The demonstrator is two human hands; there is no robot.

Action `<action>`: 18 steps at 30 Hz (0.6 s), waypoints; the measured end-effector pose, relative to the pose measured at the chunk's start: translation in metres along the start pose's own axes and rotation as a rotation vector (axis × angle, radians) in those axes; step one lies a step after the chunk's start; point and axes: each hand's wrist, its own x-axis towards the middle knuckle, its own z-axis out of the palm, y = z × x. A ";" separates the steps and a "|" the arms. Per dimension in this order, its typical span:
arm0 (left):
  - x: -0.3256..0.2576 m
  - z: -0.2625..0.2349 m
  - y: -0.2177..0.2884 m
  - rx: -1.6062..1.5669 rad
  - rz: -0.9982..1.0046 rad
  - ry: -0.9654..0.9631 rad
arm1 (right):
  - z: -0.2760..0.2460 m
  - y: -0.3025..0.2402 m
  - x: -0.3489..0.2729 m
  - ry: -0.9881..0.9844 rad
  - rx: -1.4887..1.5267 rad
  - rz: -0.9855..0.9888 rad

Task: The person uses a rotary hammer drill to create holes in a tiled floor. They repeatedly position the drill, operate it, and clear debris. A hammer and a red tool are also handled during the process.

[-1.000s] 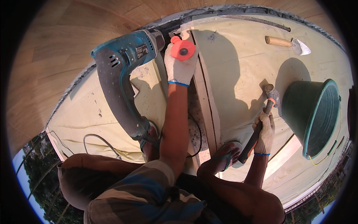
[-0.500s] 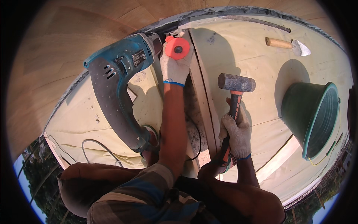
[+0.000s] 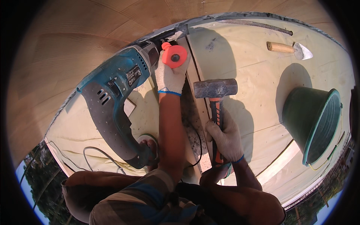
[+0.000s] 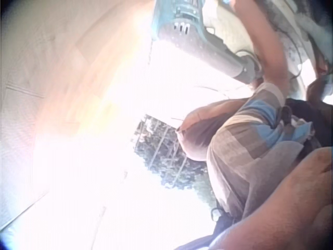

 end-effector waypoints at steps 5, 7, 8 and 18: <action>-0.009 -0.003 0.013 -0.020 -0.113 0.026 | 0.001 -0.004 -0.006 -0.029 0.051 0.084; -0.010 -0.007 0.018 0.137 -0.101 0.065 | 0.001 -0.004 -0.007 -0.049 0.055 0.107; -0.011 -0.008 0.020 0.215 -0.095 0.084 | 0.001 -0.003 -0.007 -0.059 0.055 0.117; 0.012 -0.042 0.024 -0.005 -0.266 0.051 | 0.011 0.006 -0.005 -0.083 -0.091 0.054</action>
